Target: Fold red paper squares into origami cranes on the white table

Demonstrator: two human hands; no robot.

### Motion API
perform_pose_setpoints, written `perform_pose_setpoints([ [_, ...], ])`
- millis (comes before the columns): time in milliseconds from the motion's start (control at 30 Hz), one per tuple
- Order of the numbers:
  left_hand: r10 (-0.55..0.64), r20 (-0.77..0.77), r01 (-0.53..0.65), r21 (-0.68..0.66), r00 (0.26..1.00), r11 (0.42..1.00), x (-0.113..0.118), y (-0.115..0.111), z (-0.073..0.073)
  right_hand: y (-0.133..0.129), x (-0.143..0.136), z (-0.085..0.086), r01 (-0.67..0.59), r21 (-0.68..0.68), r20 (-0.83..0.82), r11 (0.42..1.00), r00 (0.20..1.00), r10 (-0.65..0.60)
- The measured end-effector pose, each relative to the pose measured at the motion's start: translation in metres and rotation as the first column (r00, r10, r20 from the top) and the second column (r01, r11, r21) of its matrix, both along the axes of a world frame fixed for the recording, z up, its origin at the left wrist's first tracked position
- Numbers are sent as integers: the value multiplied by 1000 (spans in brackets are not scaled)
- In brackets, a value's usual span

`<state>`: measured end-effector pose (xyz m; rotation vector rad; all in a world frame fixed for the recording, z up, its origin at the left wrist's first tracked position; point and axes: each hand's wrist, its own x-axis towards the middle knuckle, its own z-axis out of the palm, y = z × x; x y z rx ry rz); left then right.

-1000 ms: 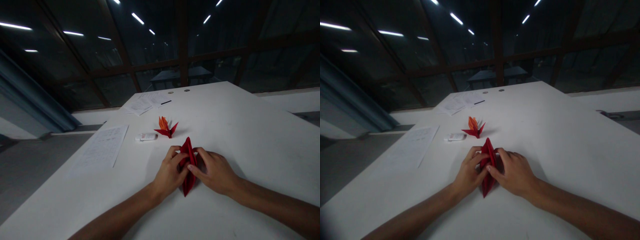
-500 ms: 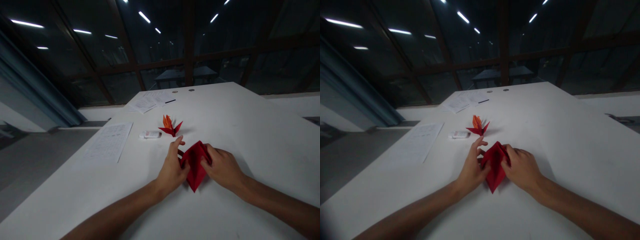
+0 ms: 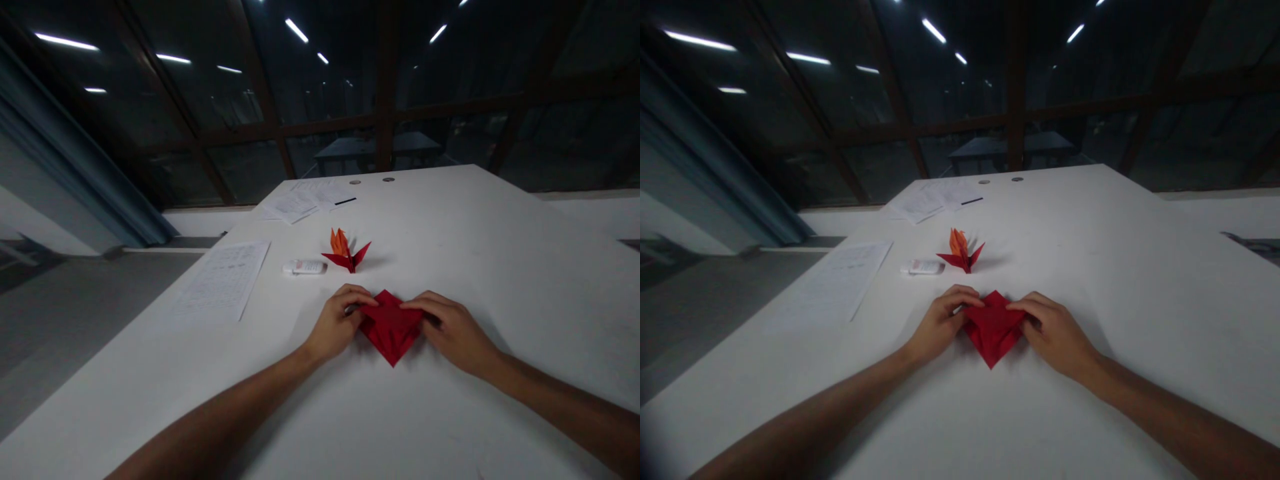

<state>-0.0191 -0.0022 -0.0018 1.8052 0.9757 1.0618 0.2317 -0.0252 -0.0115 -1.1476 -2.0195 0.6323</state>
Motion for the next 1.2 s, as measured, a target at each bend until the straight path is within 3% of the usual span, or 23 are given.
perform_pose_setpoints([
  [200, -82, 9, 82, -2, 997, 997, -3, 1, 1, 1, -3, 2, 52, -98, -81, 994, 995, -60],
  [533, -132, 119, 146, -123, 984, 982, -6, 0, 5, 1, -1, 0, -8, -276, -243, 961, 968, -61],
  [633, -172, 138, 186, -95, 975, 978, -6, -4, 9, 2, 0, 2, -21, -279, -296, 960, 953, -65],
  [833, -73, 99, 80, -69, 992, 994, -3, -3, 3, 4, -4, -6, -4, -311, -228, 950, 971, -71],
  [1000, -53, 217, 90, -167, 975, 982, -2, -1, -6, 4, -8, -8, -65, -368, -361, 928, 929, -78],
  [1200, -72, 266, 165, -346, 961, 924, -1, -3, 0, 3, -11, -4, -121, -428, -430, 895, 899, -84],
])
